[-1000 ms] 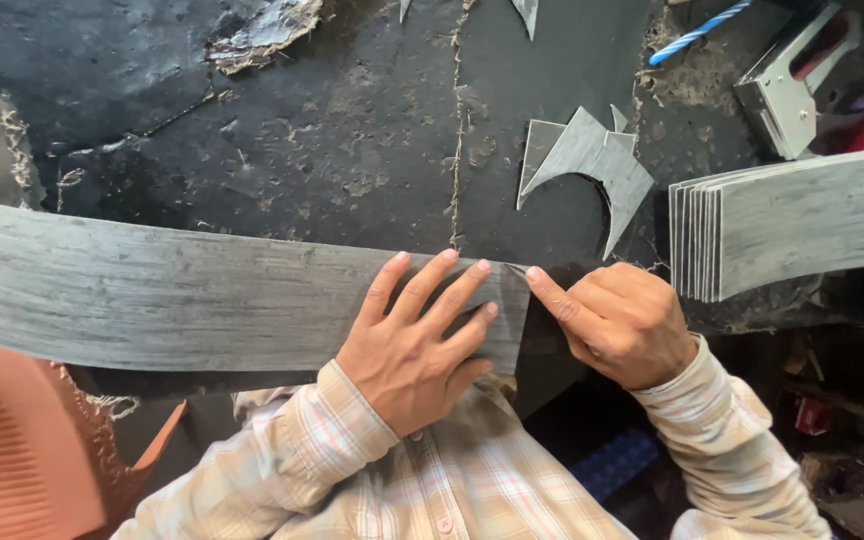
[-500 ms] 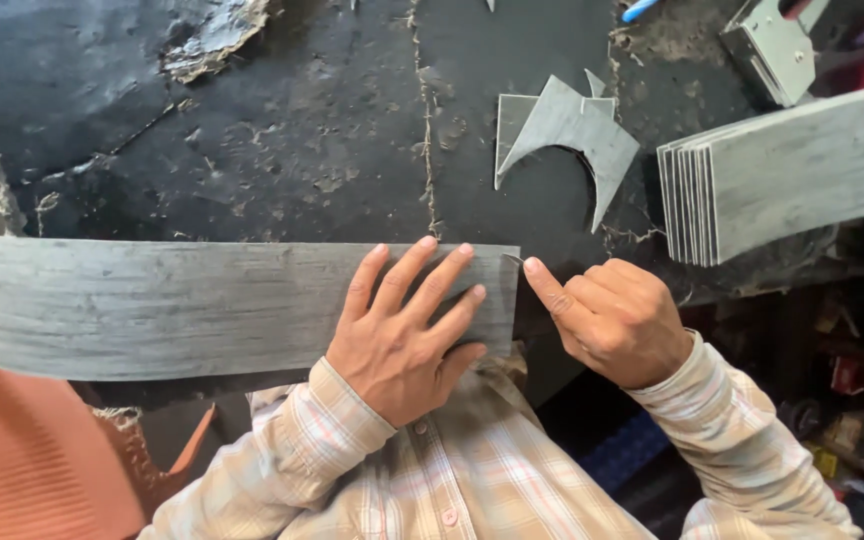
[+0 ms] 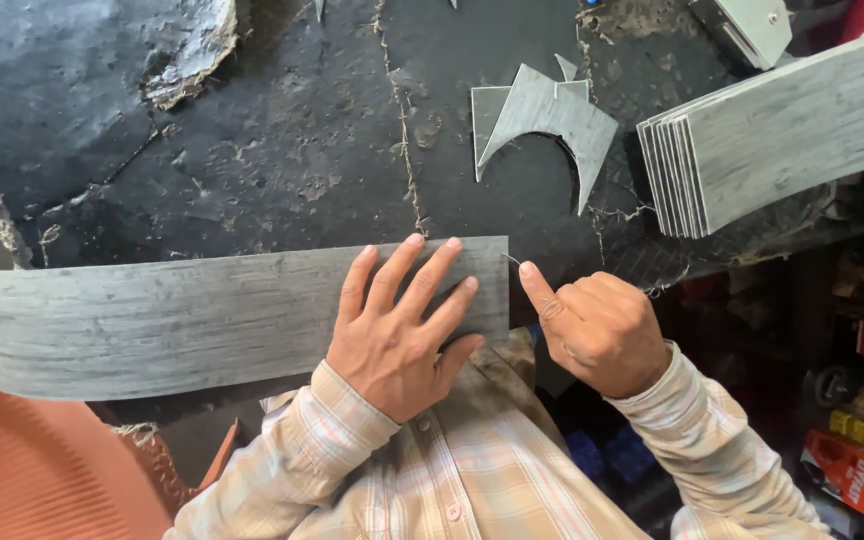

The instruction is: Cutting and trimming strips of synthetic material using a small hand blade on a workbench.

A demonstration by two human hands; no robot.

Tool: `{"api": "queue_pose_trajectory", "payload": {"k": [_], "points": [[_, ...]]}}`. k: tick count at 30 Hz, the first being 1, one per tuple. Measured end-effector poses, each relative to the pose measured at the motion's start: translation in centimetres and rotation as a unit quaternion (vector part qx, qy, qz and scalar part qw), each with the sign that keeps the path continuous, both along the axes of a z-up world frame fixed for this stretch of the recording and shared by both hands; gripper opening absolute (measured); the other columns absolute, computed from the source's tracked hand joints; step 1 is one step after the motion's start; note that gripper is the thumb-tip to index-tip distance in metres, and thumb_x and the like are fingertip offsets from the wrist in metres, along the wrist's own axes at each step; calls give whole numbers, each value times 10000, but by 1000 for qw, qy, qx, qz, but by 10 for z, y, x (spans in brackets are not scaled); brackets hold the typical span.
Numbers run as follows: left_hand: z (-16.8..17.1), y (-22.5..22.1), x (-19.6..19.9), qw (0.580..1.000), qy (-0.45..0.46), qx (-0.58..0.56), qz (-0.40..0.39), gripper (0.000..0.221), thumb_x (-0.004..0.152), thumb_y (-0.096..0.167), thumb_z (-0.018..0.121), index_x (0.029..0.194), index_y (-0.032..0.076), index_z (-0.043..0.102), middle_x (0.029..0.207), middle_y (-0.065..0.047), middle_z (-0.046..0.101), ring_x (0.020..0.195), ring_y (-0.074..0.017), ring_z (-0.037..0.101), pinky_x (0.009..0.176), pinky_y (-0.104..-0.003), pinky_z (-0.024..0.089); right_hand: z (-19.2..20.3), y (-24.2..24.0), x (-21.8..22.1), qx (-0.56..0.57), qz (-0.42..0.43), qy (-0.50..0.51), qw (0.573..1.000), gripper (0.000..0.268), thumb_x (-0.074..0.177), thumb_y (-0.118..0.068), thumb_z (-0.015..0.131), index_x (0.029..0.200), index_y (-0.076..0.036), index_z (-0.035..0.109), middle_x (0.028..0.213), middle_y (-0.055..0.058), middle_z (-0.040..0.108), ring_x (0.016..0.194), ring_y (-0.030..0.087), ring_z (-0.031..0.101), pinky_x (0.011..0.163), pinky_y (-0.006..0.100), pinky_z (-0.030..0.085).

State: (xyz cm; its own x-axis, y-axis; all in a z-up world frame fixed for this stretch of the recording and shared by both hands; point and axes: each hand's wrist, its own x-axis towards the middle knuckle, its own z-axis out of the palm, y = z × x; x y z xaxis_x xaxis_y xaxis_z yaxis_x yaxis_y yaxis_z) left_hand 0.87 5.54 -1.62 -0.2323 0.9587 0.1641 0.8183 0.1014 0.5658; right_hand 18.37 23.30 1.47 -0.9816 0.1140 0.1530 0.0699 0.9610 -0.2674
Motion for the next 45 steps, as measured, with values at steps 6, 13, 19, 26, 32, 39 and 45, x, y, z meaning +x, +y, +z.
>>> {"api": "queue_pose_trajectory", "payload": {"k": [6,13,19,26,32,39,45], "points": [[1,0,1,1000,2,-5,1,484,868,441,747,1253,150,714,1518,-105,514,1430,-342,411,1187,-576,253,-5,-10,5,-7,-33,10,999,570,744,98,718,1308,54,652,601,48,443,517,222,475,515,378,416],[2,2,0,1000,6,-8,-1,493,862,430,749,1258,139,711,1513,-114,514,1430,-348,401,1189,-581,233,-14,-23,13,-17,-79,32,996,587,728,117,703,1311,65,652,587,48,451,499,220,476,498,379,419],[4,4,0,1000,13,-2,-3,494,869,424,754,1266,133,705,1516,-121,510,1430,-355,401,1185,-572,239,-15,-35,11,-23,-127,51,990,554,743,105,703,1294,71,657,599,70,453,514,239,491,520,385,438],[1,-1,1,1000,18,6,-4,526,878,448,752,1295,134,687,1524,-126,506,1438,-360,405,1191,-571,233,-14,-48,10,-84,-264,146,950,284,951,64,705,1231,27,686,709,132,630,559,226,596,551,345,463],[0,3,2,1000,7,7,-10,633,819,496,754,1308,104,663,1520,-177,490,1423,-405,394,1172,-618,208,-22,-45,1,-146,-291,153,933,291,973,24,675,1262,60,672,743,116,695,620,180,691,588,294,531],[5,16,-4,992,50,10,113,625,852,521,752,1358,169,648,1550,-205,452,1437,-448,373,1174,-635,223,-15,-41,-26,-205,-313,186,909,172,1033,-1,637,1194,53,665,856,116,741,728,145,731,649,265,571],[12,17,-23,985,126,-53,104,667,809,525,725,1405,254,599,1508,-169,465,1369,-377,426,1074,-681,282,-28,-49,-39,-262,-350,178,881,133,1016,-24,634,1127,49,630,892,108,767,655,123,717,588,252,559]]}}
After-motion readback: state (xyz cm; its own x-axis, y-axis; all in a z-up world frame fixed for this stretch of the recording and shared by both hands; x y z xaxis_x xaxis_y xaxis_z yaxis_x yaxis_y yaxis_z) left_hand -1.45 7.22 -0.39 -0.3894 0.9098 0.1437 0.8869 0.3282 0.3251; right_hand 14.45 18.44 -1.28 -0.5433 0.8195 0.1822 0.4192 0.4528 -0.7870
